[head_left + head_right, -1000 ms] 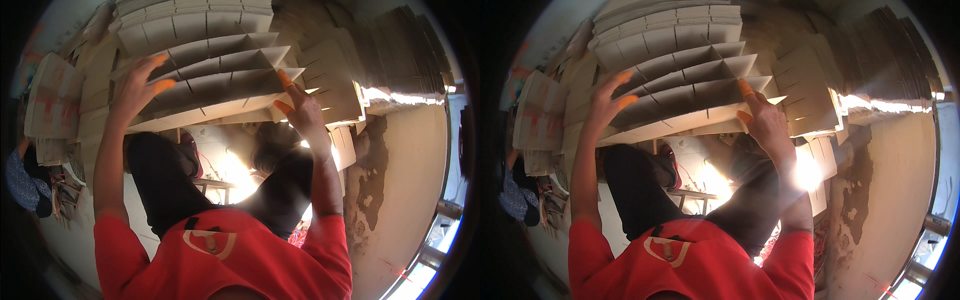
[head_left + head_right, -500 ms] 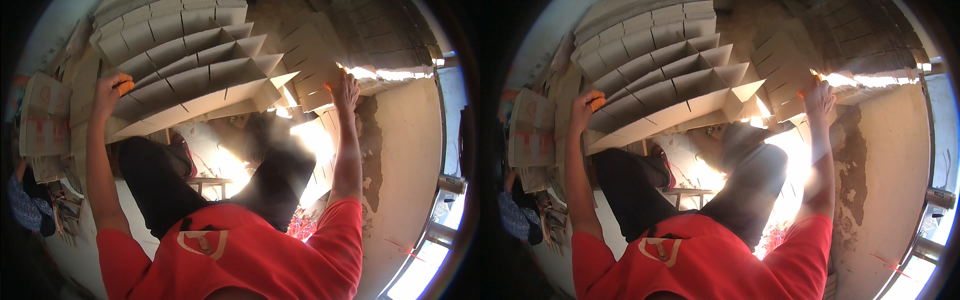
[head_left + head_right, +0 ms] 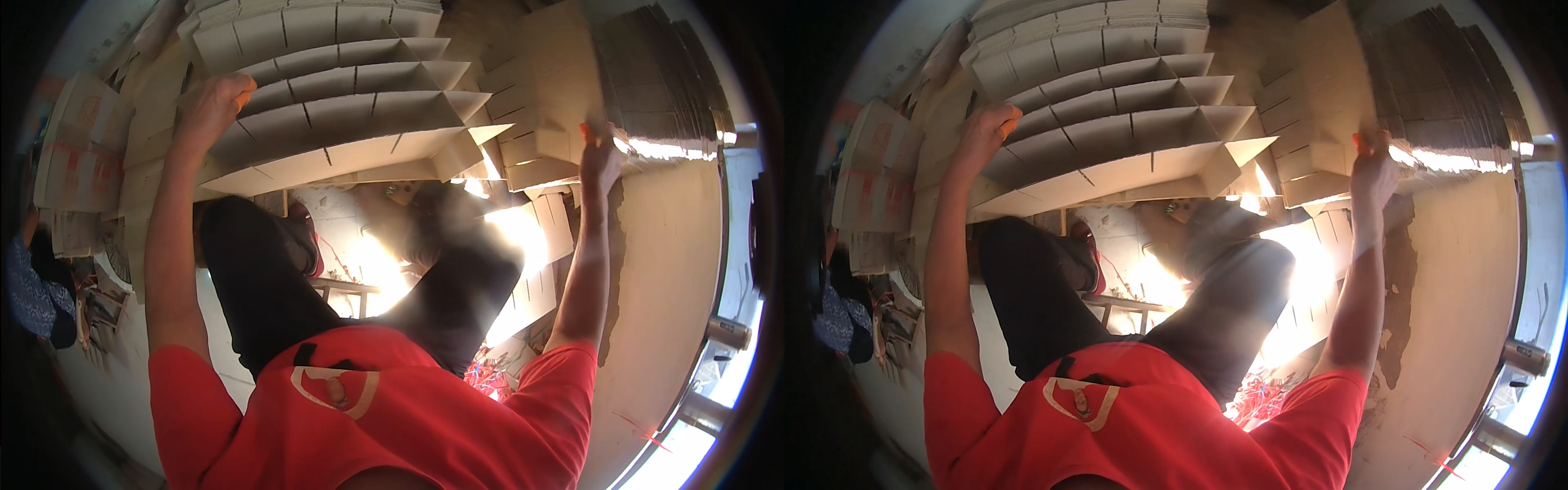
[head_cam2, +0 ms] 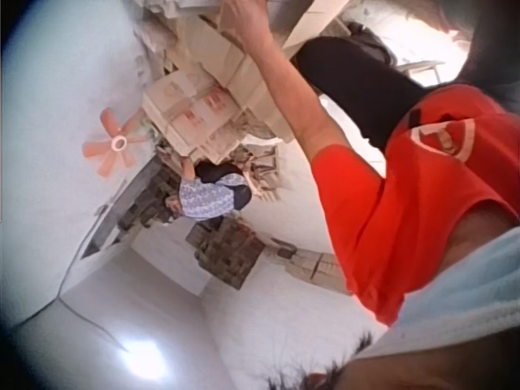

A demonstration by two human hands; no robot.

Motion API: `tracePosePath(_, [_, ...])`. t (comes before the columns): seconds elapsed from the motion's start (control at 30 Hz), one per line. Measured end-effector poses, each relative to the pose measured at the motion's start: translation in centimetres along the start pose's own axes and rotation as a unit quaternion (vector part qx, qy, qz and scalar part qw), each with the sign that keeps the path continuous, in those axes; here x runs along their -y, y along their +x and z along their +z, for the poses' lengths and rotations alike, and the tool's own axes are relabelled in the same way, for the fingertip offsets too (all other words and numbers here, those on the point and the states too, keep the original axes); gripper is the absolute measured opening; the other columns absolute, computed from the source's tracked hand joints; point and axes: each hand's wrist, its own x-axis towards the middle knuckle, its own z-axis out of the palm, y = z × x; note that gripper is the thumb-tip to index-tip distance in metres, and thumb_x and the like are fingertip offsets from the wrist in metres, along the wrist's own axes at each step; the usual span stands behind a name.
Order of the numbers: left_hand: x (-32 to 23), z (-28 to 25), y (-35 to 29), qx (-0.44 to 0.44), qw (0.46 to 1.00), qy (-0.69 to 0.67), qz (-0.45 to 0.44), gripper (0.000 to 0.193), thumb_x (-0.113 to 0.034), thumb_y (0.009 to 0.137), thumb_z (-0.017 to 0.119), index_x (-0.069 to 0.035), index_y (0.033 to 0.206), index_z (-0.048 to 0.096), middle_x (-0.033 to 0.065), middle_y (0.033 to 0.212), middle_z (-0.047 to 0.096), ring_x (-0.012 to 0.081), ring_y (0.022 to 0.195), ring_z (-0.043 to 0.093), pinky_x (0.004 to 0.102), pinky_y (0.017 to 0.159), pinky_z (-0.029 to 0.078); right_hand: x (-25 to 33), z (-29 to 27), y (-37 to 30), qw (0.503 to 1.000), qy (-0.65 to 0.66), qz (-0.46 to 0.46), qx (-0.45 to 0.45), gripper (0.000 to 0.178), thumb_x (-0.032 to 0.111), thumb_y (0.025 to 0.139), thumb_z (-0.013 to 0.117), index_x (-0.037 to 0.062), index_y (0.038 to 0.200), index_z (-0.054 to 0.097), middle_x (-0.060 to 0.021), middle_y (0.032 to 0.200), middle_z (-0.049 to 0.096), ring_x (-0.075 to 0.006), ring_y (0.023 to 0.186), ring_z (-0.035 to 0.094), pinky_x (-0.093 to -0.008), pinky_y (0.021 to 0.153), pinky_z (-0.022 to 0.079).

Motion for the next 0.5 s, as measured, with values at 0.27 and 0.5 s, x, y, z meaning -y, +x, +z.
tracePosePath(0.27, [-6.1,-1.3,-1.5,-0.136,0.99,0.003,0.031,0.033,-0.001,0.074,0.069,0.0,0.105,0.06,0.017,0.097,0.062,0.0329,0.089,0.059,0.038,0.075,0.047,11.6,-11.2,-1.3,0.772,0.604,-0.066,0.186,0.044,-0.003,0.087,0.052,-0.0026,0.13,0.043,-0.0094,0.12,0.054,-0.0144,0.101,0.055,-0.0263,0.083,0.049])
tracePosePath(0.5, [-11.3,2.7,-1.9,-0.107,0.992,0.005,0.067,0.038,-0.028,0.068,0.074,-0.002,0.092,0.061,0.0077,0.086,0.065,0.0231,0.083,0.057,0.0344,0.075,0.044,16.6,-11.7,-2.8,0.794,0.508,-0.204,0.264,0.059,0.0,0.079,0.057,0.0022,0.136,0.041,-0.0073,0.107,0.06,-0.0066,0.074,0.056,-0.0192,0.05,0.044])
